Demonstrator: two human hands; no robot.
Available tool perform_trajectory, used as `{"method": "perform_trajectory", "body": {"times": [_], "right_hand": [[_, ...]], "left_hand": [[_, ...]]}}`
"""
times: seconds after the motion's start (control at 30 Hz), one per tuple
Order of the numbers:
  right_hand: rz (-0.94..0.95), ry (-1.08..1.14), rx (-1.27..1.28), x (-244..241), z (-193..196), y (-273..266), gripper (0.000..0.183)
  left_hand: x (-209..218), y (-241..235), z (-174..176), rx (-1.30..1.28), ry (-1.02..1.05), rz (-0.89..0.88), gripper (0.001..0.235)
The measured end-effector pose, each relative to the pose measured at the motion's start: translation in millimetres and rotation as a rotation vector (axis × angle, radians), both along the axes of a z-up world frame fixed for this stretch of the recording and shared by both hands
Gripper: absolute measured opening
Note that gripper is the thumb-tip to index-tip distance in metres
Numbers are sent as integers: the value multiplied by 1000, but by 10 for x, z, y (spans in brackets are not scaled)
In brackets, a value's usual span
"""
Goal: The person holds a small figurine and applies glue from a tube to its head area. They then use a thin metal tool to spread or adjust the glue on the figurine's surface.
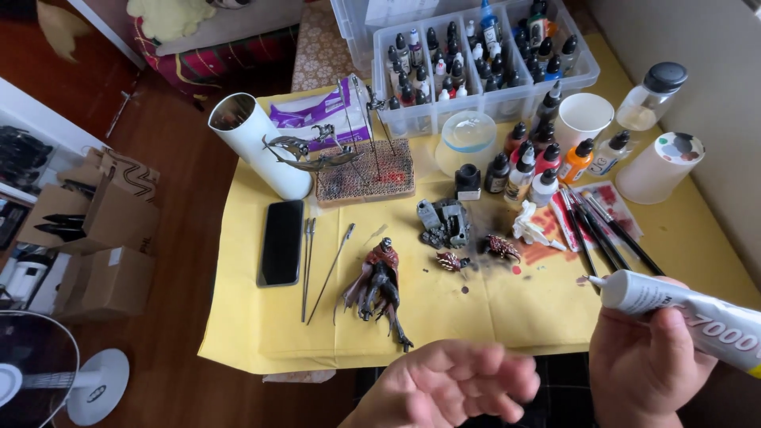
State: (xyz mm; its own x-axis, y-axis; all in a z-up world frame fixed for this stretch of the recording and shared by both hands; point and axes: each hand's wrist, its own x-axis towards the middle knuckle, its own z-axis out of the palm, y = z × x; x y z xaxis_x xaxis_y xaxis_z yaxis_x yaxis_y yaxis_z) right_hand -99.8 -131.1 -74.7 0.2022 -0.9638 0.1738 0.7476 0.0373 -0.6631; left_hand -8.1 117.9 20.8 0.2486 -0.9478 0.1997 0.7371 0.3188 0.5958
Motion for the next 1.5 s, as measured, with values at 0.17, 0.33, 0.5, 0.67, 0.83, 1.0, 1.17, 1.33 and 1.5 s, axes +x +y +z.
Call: {"method": "perform_trajectory", "body": {"times": [0.17, 0.33, 0.5, 0.67, 0.83, 1.0, 1.17, 1.33, 1.5], "right_hand": [[-13, 20, 2, 2, -49, -17, 26], [37, -5, 51, 48, -122, -21, 26], [20, 22, 36, 94, -276, -78, 24], [33, 11, 41, 157, -309, -81, 26], [3, 35, 39, 207, -448, -192, 25], [-27, 86, 91, 225, -496, -219, 20], [-19, 94, 37, 250, -497, -223, 19], [-2, 84, 23, 244, -464, -217, 19], [-15, 81, 33, 238, -481, -214, 19]], "left_hand": [[37, -2, -219, 235, -322, 213, 35], [191, 202, 81, 316, -791, 144, 40], [314, 400, 128, 179, -924, 459, 9], [418, 169, -1872, 496, -1144, -70, 29], [-79, 115, -658, 629, -1422, 299, 27], [-1, -104, -175, 253, -1348, 653, 14], [117, -427, -410, 201, -1439, 1015, 28], [106, -621, -392, 193, -1531, 1005, 60], [-27, -716, -575, 35, -1766, 645, 24]]}}
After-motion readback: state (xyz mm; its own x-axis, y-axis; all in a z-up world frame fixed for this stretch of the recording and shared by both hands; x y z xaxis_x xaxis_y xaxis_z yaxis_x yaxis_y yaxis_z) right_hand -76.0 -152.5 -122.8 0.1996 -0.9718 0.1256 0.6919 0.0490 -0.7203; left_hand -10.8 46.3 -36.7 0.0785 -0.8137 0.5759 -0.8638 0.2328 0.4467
